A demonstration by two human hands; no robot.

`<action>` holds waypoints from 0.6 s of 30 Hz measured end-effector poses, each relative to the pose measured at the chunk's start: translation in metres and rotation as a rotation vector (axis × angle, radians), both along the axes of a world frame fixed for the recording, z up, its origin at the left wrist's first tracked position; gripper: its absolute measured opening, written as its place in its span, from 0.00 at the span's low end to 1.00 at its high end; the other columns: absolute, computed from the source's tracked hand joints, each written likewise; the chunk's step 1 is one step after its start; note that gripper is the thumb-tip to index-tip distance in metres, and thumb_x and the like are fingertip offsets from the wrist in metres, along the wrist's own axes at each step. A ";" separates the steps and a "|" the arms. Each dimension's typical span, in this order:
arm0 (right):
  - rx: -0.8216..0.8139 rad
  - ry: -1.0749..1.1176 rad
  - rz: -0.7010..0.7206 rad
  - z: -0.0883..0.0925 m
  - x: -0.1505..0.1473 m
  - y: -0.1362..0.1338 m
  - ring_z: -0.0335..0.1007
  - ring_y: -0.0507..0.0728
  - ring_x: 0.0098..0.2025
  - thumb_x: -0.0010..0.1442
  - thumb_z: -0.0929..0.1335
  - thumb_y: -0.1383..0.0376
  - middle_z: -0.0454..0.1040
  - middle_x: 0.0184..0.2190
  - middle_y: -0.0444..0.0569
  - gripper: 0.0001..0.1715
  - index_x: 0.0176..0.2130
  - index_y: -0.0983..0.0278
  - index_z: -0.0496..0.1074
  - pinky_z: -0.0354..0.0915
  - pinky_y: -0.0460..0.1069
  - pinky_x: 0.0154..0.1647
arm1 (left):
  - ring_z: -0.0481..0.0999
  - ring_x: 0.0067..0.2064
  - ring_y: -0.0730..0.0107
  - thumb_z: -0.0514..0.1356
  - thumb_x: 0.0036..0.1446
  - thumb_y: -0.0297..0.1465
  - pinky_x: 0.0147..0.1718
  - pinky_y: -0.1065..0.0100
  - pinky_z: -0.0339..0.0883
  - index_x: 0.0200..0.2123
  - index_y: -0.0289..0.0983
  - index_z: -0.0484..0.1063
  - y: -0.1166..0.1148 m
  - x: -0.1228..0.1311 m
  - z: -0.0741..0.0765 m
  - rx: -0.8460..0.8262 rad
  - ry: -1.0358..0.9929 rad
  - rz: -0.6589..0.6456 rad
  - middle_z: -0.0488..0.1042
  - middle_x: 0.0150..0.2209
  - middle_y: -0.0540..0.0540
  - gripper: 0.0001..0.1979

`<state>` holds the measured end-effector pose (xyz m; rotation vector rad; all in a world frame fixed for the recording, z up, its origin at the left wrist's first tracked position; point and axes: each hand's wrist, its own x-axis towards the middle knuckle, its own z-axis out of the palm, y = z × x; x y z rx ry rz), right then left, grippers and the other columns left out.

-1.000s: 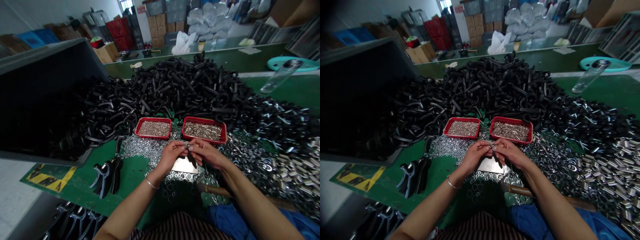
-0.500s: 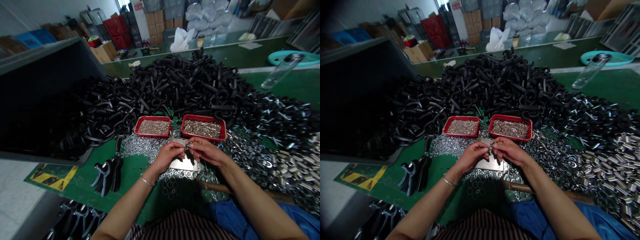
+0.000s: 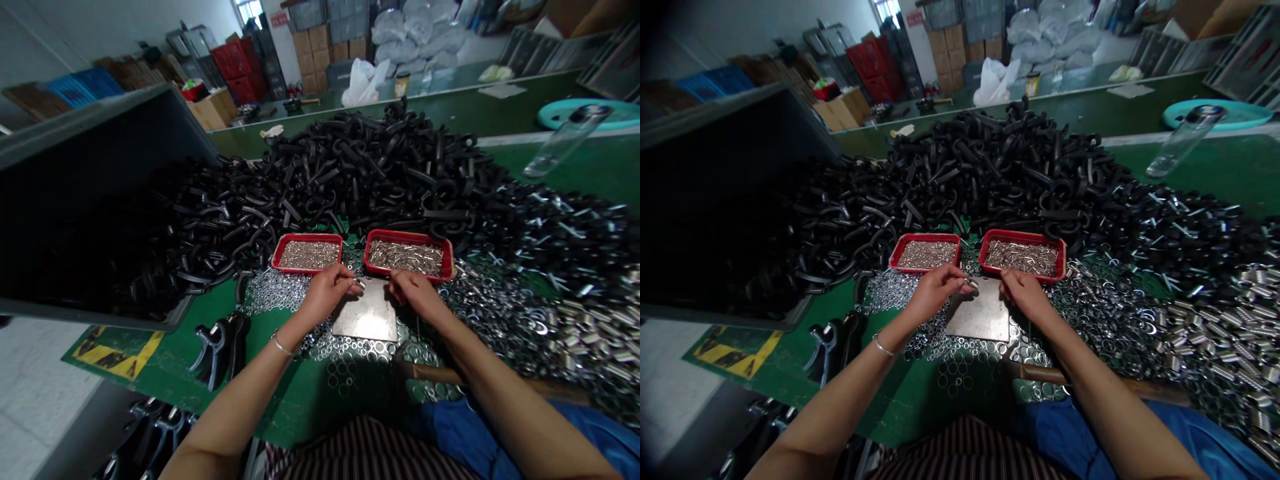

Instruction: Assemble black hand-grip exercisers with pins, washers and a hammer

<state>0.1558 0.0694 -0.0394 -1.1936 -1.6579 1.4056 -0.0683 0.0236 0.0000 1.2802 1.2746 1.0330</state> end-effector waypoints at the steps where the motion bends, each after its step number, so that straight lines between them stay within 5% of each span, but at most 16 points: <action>1: 0.099 -0.085 -0.013 0.001 -0.003 -0.004 0.69 0.58 0.31 0.64 0.64 0.48 0.73 0.25 0.49 0.24 0.28 0.61 0.73 0.65 0.54 0.39 | 0.83 0.37 0.65 0.60 0.61 0.31 0.40 0.61 0.76 0.40 0.36 0.70 -0.001 0.003 0.002 0.007 -0.057 0.023 0.81 0.34 0.43 0.05; 3: 0.211 -0.118 0.003 0.003 -0.011 -0.013 0.70 0.61 0.42 0.60 0.69 0.48 0.77 0.38 0.52 0.19 0.35 0.61 0.76 0.64 0.56 0.47 | 0.82 0.38 0.65 0.60 0.62 0.32 0.42 0.61 0.75 0.42 0.35 0.69 -0.006 0.012 0.005 0.031 -0.143 0.074 0.81 0.35 0.42 0.07; 5: 0.095 0.029 0.055 0.005 -0.020 -0.022 0.70 0.60 0.44 0.60 0.69 0.48 0.77 0.41 0.52 0.21 0.42 0.61 0.76 0.66 0.56 0.47 | 0.81 0.37 0.67 0.60 0.63 0.33 0.41 0.61 0.75 0.42 0.35 0.70 -0.013 0.022 0.004 0.066 -0.163 0.105 0.80 0.35 0.43 0.08; 10: -0.386 0.431 0.032 0.004 -0.030 -0.035 0.73 0.55 0.39 0.59 0.73 0.53 0.78 0.40 0.49 0.18 0.44 0.61 0.76 0.70 0.51 0.42 | 0.78 0.42 0.67 0.58 0.65 0.31 0.44 0.61 0.72 0.42 0.38 0.73 -0.026 0.029 -0.006 0.317 0.184 0.121 0.78 0.40 0.44 0.05; 14: -0.438 0.526 0.048 0.004 -0.032 -0.035 0.72 0.51 0.34 0.58 0.74 0.57 0.78 0.38 0.47 0.15 0.43 0.61 0.77 0.71 0.49 0.39 | 0.75 0.46 0.65 0.57 0.66 0.30 0.49 0.60 0.69 0.40 0.39 0.72 -0.037 0.020 -0.011 0.491 0.414 0.072 0.77 0.42 0.44 0.04; 18: -0.400 0.522 0.081 0.010 -0.031 -0.035 0.74 0.52 0.34 0.59 0.73 0.57 0.77 0.35 0.46 0.16 0.45 0.61 0.77 0.72 0.51 0.40 | 0.75 0.46 0.63 0.57 0.67 0.34 0.48 0.60 0.69 0.46 0.39 0.71 -0.045 -0.010 0.000 0.447 0.585 -0.066 0.76 0.44 0.43 0.07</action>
